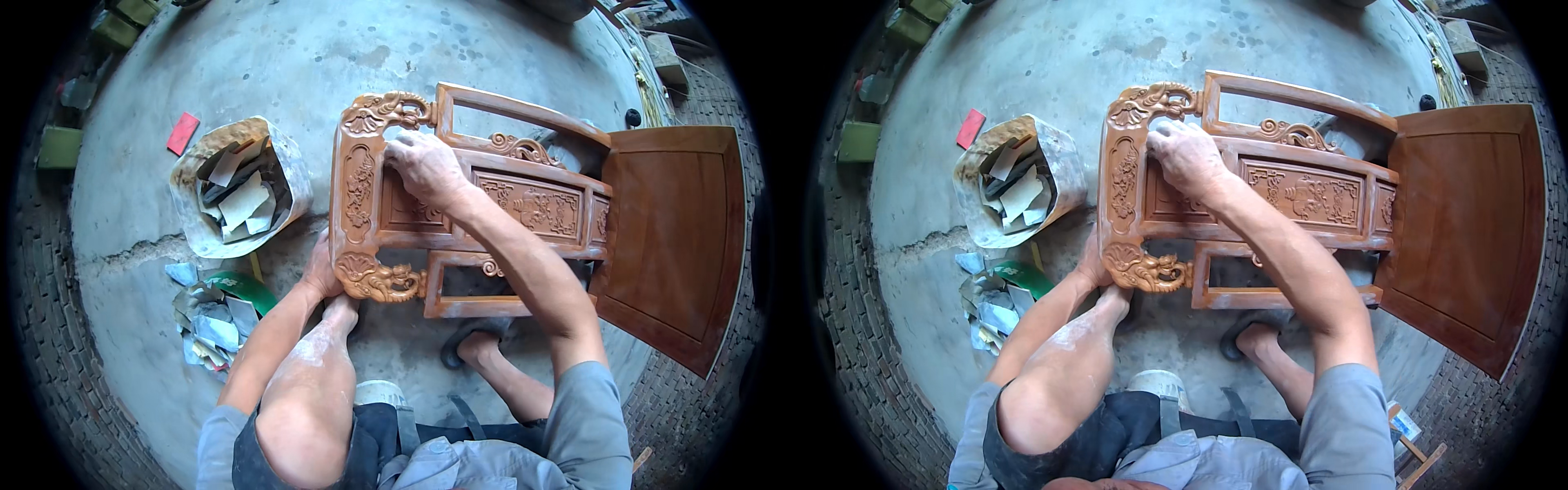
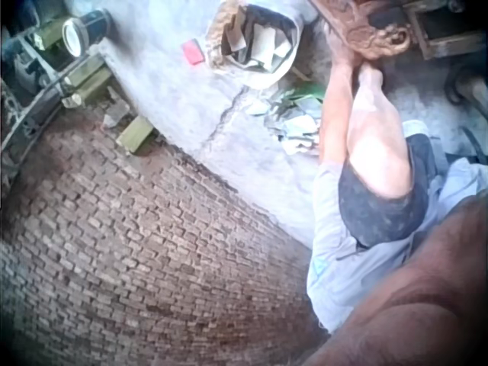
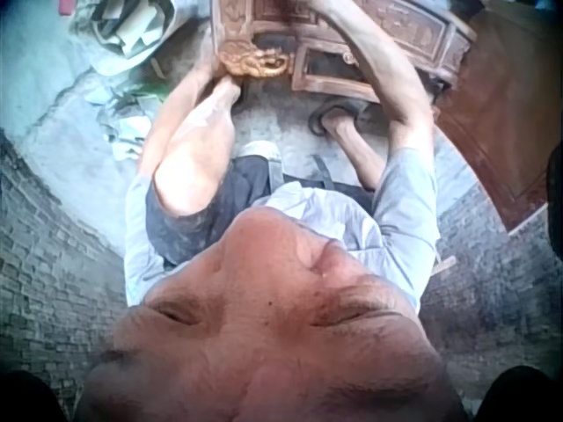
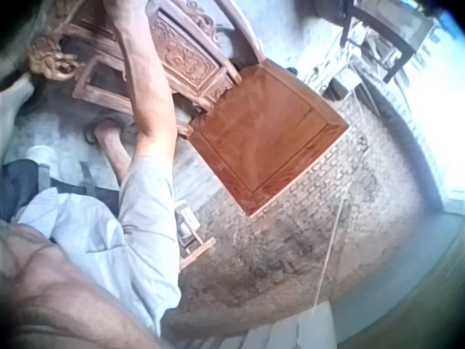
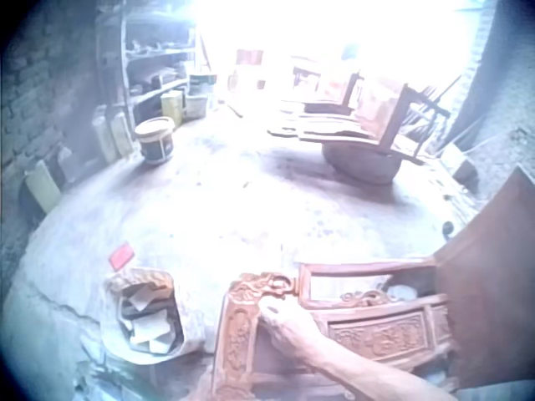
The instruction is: The person sits on the floor and sands a carved wooden chair backrest using sandpaper. They rub the sandpaper over the flat surfaces and into the intricate carved details, switching hands and adjusting their grip to reach different areas of the wood.
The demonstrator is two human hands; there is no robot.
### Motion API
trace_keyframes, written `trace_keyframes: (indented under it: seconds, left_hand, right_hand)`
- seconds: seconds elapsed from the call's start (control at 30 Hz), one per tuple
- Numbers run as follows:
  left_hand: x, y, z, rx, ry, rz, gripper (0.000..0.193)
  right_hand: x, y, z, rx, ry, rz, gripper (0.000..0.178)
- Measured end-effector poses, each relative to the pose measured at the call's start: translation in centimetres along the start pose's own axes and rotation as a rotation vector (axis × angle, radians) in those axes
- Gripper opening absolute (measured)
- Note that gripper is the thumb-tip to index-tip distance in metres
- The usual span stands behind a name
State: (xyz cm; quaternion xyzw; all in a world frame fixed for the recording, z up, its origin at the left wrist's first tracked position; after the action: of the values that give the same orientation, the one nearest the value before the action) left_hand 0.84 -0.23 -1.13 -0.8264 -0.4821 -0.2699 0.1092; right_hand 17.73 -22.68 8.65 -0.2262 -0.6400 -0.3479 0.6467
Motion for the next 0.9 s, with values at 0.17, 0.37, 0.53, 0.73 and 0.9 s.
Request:
trace_keyframes:
  seconds: [0.17,0.37,0.53,0.73,0.9]
  left_hand:
    - [-0.3,-0.3,-0.3,0.067,0.06,0.051,0.052]
    - [-0.3,-0.5,0.6,0.022,0.033,0.066,0.059]
    - [-0.3,0.5,-0.3,0.072,-0.039,0.076,0.062]
    - [0.3,0.2,-0.4,0.026,0.019,0.063,0.059]
    - [-0.2,0.0,-0.6,0.016,0.035,0.068,0.057]
  right_hand:
    - [3.2,-6.3,-3.0,-0.615,0.197,0.03,0.014]
    - [3.0,-8.9,0.3,-0.998,0.353,0.019,0.019]
    - [2.6,-8.3,0.8,-1.038,0.227,0.008,0.019]
    - [2.9,-11.6,5.4,-0.985,0.243,0.0,0.015]
    - [1.8,-7.7,0.9,-0.954,0.124,-0.063,0.016]
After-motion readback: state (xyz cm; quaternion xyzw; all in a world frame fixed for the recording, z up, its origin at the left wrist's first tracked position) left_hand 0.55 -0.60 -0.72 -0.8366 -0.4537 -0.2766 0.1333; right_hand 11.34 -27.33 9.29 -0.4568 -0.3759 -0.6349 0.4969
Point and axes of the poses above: each hand's wrist, its own y-axis towards the middle knuckle, its own x-axis out of the back of the hand, z = x × y, the point moved 1 cm from there along y, towards the middle knuckle, and after that the axes turned 15 degrees about -y, right-handed, at the moved point
